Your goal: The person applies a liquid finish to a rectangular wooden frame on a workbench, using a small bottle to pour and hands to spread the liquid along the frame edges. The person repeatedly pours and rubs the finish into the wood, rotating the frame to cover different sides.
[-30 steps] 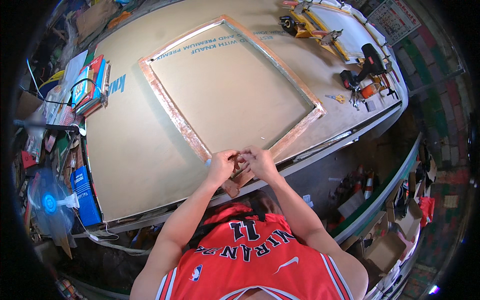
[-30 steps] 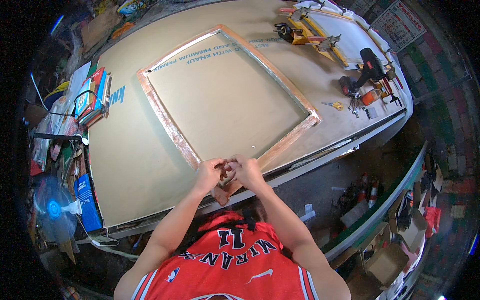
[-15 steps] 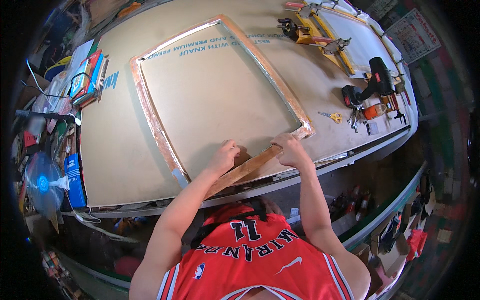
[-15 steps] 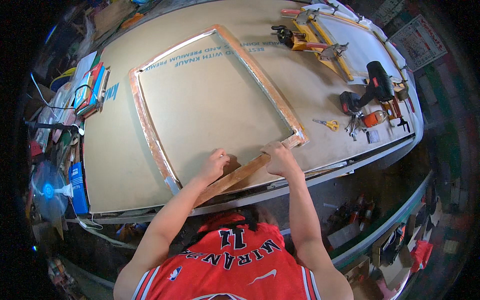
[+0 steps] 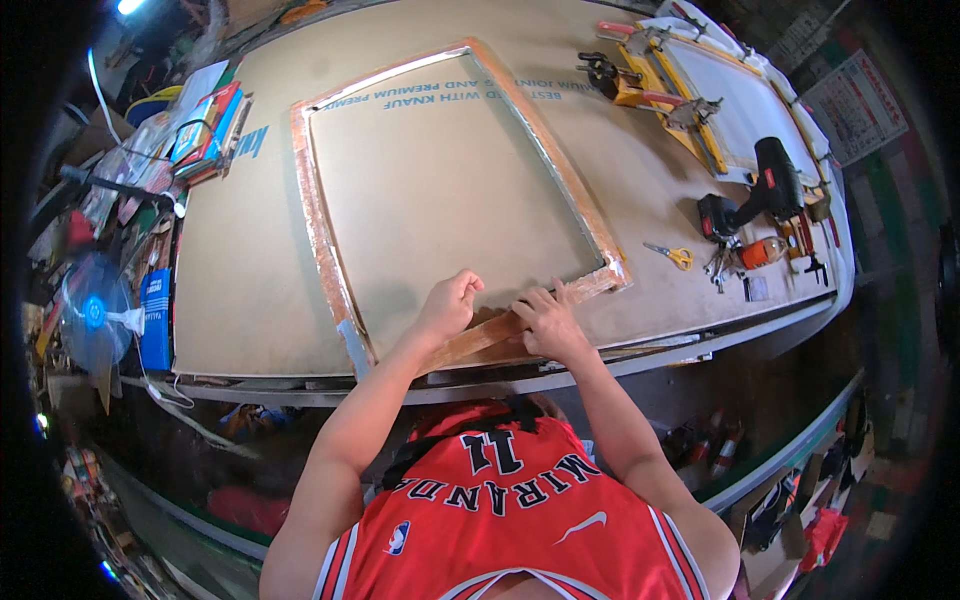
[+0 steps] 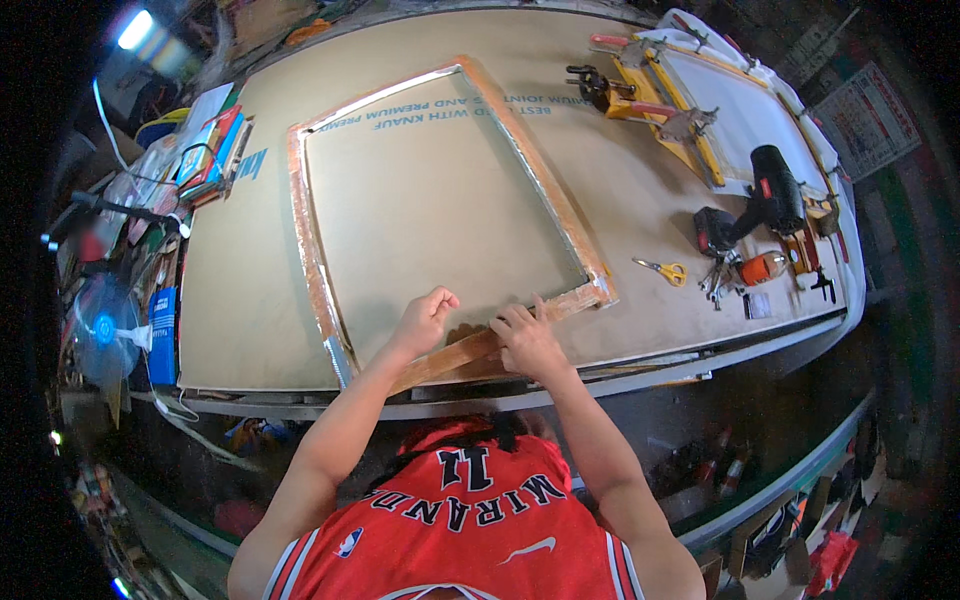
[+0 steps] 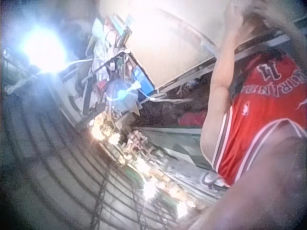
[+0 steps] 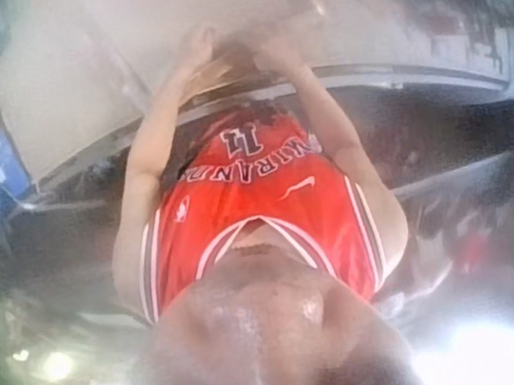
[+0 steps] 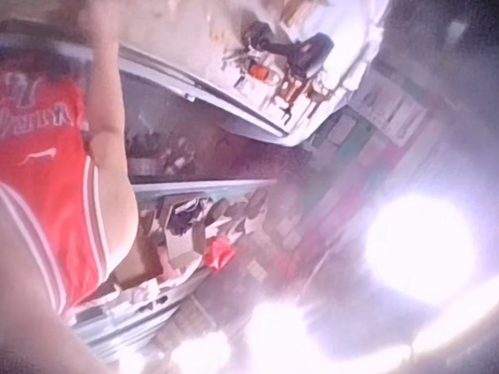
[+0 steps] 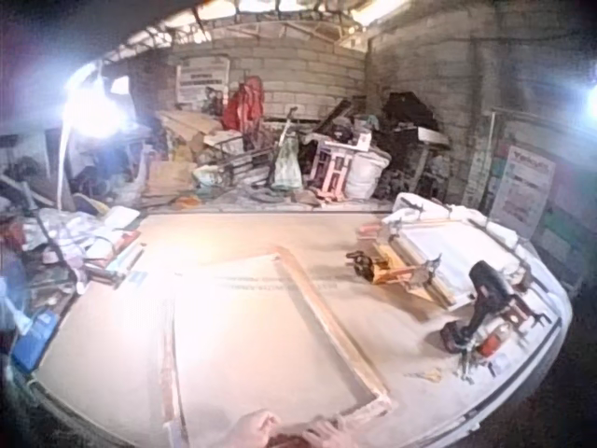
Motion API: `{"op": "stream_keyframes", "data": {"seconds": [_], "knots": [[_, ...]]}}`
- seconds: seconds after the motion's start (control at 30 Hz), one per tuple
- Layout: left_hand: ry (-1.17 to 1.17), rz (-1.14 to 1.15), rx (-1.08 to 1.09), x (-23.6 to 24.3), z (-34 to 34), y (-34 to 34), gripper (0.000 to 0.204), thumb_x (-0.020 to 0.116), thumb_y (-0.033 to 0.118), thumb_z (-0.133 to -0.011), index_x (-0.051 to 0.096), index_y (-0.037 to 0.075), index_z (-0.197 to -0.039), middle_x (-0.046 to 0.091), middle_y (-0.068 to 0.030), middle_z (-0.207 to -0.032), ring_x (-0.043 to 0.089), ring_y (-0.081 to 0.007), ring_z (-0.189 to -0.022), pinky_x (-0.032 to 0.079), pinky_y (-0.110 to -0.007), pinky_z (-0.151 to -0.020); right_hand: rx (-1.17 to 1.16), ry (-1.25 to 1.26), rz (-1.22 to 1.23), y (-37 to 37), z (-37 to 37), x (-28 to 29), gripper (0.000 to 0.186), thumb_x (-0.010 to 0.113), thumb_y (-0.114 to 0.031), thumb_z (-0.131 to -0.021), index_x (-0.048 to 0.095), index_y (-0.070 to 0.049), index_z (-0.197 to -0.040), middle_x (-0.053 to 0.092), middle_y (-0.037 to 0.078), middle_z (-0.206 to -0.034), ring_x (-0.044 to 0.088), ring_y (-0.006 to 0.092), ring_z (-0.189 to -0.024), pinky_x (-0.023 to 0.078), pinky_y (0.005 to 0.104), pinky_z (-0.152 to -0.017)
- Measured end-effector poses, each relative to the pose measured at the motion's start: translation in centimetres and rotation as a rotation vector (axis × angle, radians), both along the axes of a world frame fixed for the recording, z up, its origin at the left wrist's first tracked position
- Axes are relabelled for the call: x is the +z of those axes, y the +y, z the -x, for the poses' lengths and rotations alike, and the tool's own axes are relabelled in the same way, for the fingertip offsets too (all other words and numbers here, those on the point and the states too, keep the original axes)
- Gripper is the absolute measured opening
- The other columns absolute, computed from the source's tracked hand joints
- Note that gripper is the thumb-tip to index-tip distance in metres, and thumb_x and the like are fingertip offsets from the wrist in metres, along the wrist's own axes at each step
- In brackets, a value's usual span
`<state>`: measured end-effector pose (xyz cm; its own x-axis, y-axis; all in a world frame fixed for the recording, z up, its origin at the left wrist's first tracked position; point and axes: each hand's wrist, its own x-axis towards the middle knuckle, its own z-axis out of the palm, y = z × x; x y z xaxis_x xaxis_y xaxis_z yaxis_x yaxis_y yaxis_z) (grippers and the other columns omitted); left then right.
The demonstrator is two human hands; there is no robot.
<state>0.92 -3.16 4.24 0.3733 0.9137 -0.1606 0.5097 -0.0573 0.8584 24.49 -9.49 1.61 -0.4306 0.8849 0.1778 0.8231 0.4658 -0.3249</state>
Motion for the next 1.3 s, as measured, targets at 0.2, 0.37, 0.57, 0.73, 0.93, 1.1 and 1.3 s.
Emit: {"op": "stream_keyframes", "data": {"seconds": [0.2,0.37,0.57,0.73,0.93,1.1,1.3], "knots": [[0.064,-0.059,0.112,0.8,2.3,-3.3,0.015,0.051,0.008,-0.102,0.062,0.003,-0.110,0.063,-0.0108,-0.079,0.062,-0.0216,-0.074,0.049,-0.037,-0.068,0.009,0.086,0.018,-0.4,-0.6,-0.3,0.052,0.079,-0.017,-0.070,0.067,-0.011,-0.119,0.065,0.009,-0.119,0.059,0.0283,-0.122,0.029,0.0649,-0.119],[-0.168,-0.249,0.039,-2.3,4.3,-5.6,0.016,0.052,0.008,-0.102,0.063,0.002,-0.112,0.068,-0.0123,-0.082,0.066,-0.0266,-0.077,0.051,-0.038,-0.070,-0.175,0.440,-0.083,0.8,-1.1,1.0,0.047,0.079,-0.009,-0.070,0.069,-0.010,-0.116,0.067,0.014,-0.113,0.059,0.0345,-0.119,0.040,0.0548,-0.112],[0.035,0.043,0.013,0.9,3.4,-5.8,0.016,0.064,0.013,-0.099,0.065,0.002,-0.111,0.070,-0.0148,-0.094,0.068,-0.0291,-0.082,0.054,-0.039,-0.074,-0.967,0.110,-0.415,3.4,-6.9,0.6,0.024,0.072,-0.007,-0.084,0.071,0.001,-0.106,0.066,0.019,-0.112,0.060,0.0389,-0.112,0.051,0.0486,-0.093],[0.142,-0.350,-0.100,-0.5,1.6,-6.4,0.028,0.076,0.021,-0.092,0.068,0.002,-0.111,0.066,-0.0161,-0.098,0.065,-0.0301,-0.079,0.052,-0.041,-0.071,-1.047,0.409,0.097,4.9,-12.9,-0.2,0.043,0.076,-0.024,-0.087,0.069,0.004,-0.120,0.072,0.024,-0.104,0.070,0.0398,-0.094,0.055,0.0464,-0.083],[0.117,-0.410,-0.053,-2.2,-0.3,-5.2,0.040,0.080,0.030,-0.086,0.067,0.003,-0.113,0.061,-0.0145,-0.103,0.062,-0.0344,-0.097,0.050,-0.047,-0.084,-0.991,0.455,0.300,3.4,-5.7,0.4,0.036,0.080,-0.035,-0.084,0.078,-0.002,-0.099,0.076,0.023,-0.090,0.075,0.0349,-0.084,0.057,0.0429,-0.077],[0.345,-0.422,-0.207,-1.1,-1.8,-6.0,0.069,0.082,0.048,-0.080,0.062,0.004,-0.129,0.053,-0.0152,-0.120,0.053,-0.0360,-0.117,0.041,-0.054,-0.100,-0.913,0.283,0.283,1.1,-6.2,0.8,0.038,0.083,-0.034,-0.080,0.078,0.000,-0.097,0.076,0.020,-0.089,0.075,0.0332,-0.084,0.058,0.0392,-0.078],[0.340,-0.371,-0.267,-0.5,-2.6,-6.9,0.068,0.081,0.046,-0.082,0.063,0.002,-0.130,0.053,-0.0175,-0.119,0.052,-0.0368,-0.119,0.041,-0.051,-0.102,-0.578,0.606,0.635,0.1,-3.9,-0.5,0.039,0.085,-0.024,-0.078,0.077,0.003,-0.106,0.078,0.017,-0.093,0.075,0.0221,-0.085,0.058,0.0347,-0.077]]}}
